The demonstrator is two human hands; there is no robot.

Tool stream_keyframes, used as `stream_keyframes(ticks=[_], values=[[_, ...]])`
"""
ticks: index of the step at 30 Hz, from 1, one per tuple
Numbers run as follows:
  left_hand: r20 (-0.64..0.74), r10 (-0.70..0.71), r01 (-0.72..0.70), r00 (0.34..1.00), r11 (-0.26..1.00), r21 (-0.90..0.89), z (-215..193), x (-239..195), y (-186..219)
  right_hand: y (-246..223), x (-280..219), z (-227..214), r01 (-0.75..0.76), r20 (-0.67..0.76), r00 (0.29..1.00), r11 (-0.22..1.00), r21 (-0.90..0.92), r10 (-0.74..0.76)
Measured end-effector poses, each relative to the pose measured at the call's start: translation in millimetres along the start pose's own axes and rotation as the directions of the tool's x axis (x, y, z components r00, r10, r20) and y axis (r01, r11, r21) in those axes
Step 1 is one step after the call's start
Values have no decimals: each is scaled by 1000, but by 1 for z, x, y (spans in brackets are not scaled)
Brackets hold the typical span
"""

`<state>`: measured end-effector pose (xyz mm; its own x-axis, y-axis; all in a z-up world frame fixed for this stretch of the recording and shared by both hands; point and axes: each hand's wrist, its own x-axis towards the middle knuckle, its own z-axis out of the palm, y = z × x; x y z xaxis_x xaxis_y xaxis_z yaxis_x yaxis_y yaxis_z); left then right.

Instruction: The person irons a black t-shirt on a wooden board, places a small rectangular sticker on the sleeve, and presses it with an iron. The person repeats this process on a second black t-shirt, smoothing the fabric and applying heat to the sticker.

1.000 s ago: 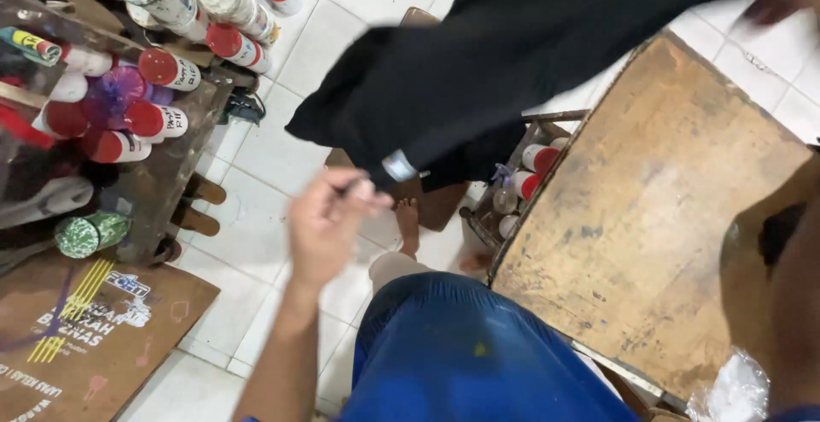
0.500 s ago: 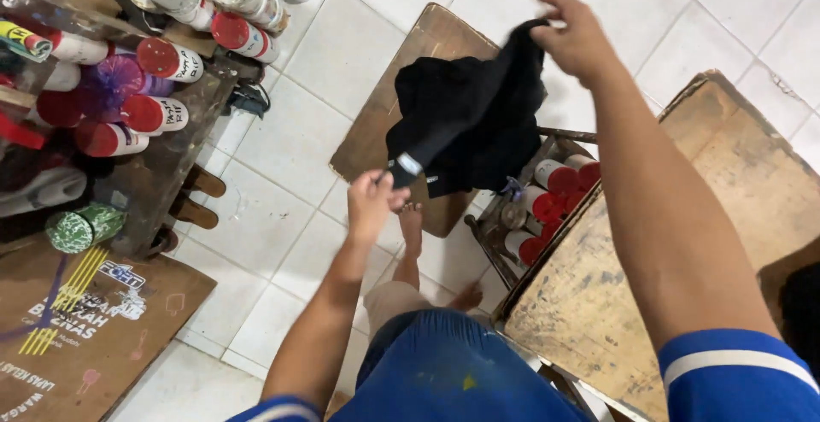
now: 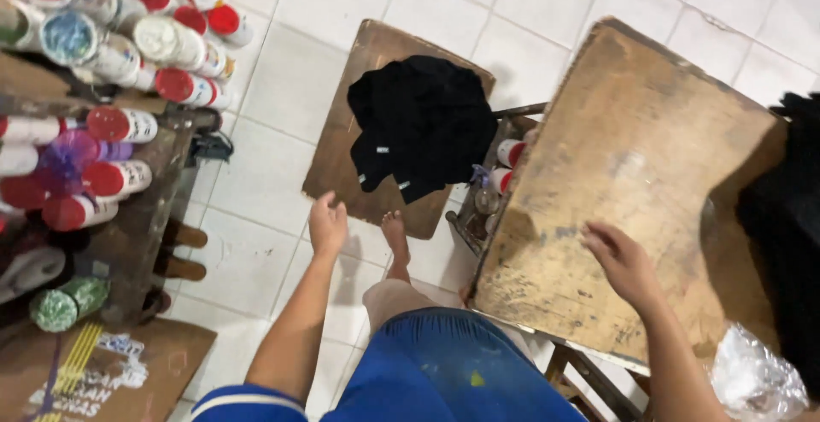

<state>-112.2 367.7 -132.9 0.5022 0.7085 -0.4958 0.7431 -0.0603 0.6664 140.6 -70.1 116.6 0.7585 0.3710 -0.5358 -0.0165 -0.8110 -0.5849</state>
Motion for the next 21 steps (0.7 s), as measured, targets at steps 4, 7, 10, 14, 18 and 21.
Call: stream_keyframes(ticks=[4,7,10,14,18,21], values=[[19,128,-128,992,991,-27,40,-78,19,106,-99,-59,-508,72,858,861,-25,508],[38,449,-451,893,886,110,65,-161,115,216,-131,-97,-335,-199,905,919,207,375],[79,748,-750,659,646,141,124,-208,160,254,-123,-133,-217,-558,809,976,10,186],[294,806,-855,514,454,248,204,-266,204,242,-83,-132,-93,-576,735,895,437,358],[540,642,-836,545,362,413,279,-296,195,255,-61,-170,110,-202,978,942,318,-46],[559,600,-796,572,241,555,293,-296,180,278,-59,-247,212,-409,903,965,153,-134]])
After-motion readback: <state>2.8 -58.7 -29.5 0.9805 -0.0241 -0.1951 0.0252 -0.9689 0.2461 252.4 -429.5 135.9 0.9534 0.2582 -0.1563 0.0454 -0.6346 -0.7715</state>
